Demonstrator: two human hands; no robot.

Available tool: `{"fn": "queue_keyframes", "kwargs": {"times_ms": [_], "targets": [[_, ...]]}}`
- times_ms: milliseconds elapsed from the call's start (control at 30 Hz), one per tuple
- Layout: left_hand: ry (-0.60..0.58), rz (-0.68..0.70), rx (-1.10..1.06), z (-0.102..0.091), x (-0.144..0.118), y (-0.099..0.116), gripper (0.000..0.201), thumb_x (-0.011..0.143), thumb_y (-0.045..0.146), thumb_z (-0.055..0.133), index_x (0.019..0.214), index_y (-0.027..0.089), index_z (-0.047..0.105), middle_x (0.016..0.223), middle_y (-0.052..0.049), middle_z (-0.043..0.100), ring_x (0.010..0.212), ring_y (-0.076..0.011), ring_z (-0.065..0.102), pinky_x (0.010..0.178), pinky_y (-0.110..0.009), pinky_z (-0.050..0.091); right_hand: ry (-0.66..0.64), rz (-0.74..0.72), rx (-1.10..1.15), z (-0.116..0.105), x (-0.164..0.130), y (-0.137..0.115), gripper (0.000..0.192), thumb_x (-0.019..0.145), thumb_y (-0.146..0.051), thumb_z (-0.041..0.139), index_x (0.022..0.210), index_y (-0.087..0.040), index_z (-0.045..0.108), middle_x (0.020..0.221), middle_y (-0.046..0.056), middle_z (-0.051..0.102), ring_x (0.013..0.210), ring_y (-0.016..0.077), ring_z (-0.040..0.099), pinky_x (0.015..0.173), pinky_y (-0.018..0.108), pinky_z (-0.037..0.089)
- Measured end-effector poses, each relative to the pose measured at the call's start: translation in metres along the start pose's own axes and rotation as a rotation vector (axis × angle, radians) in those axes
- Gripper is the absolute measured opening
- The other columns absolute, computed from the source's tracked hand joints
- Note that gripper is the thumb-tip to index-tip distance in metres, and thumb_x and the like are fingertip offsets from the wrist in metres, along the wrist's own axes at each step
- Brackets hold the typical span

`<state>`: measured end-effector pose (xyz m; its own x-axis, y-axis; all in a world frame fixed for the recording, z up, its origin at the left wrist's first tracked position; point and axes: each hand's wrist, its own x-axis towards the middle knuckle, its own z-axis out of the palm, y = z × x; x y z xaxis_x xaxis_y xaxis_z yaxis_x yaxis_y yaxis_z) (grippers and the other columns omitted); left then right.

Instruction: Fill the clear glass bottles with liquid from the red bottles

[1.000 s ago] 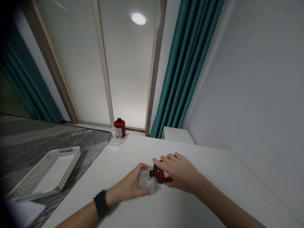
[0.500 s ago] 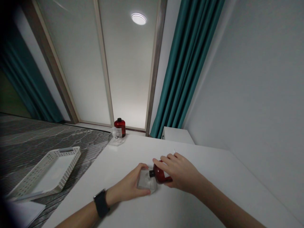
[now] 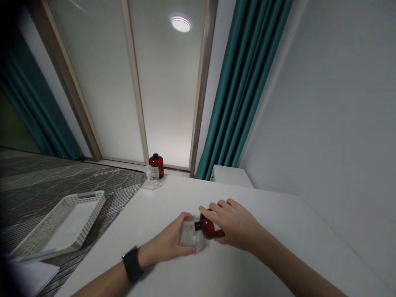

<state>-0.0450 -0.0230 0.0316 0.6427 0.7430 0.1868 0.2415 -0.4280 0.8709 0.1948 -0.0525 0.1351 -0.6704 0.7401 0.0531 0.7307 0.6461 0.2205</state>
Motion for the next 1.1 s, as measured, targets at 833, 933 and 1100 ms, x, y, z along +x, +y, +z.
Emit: {"fn": "queue_keyframes", "kwargs": {"times_ms": [833, 933, 1100], "targets": [[-0.004, -0.013, -0.018, -0.0010, 0.0004, 0.0031, 0.067, 0.069, 0.026, 0.086, 0.122, 0.019, 0.046, 0.118, -0.008, 0.061, 0.104, -0.0270, 0.060, 0.093, -0.041, 0.047, 0.015, -0.022, -0.027, 0.0005, 0.0015, 0.0026, 0.074, 0.076, -0.038, 0.082, 0.140, -0.024, 0.048, 0.119, 0.010, 0.071, 0.100, 0.0294, 0.067, 0.084, 0.040, 0.047], [-0.008, -0.020, -0.010, -0.0014, 0.0003, 0.0046, 0.066, 0.069, 0.026, 0.085, 0.122, 0.019, 0.046, 0.116, -0.008, 0.061, 0.102, -0.0265, 0.061, 0.091, -0.040, 0.048, 0.011, -0.023, -0.033, -0.0001, 0.0012, 0.0023, 0.074, 0.076, -0.038, 0.082, 0.139, -0.024, 0.048, 0.118, 0.009, 0.071, 0.099, 0.0293, 0.067, 0.083, 0.040, 0.047], [-0.013, -0.017, 0.000, -0.0019, 0.0001, 0.0056, 0.065, 0.070, 0.026, 0.084, 0.121, 0.020, 0.045, 0.116, -0.008, 0.061, 0.101, -0.0260, 0.060, 0.090, -0.040, 0.048, 0.004, -0.022, -0.023, -0.0029, 0.0010, 0.0012, 0.072, 0.076, -0.037, 0.082, 0.139, -0.023, 0.049, 0.117, 0.009, 0.071, 0.099, 0.0293, 0.067, 0.082, 0.041, 0.048]]}}
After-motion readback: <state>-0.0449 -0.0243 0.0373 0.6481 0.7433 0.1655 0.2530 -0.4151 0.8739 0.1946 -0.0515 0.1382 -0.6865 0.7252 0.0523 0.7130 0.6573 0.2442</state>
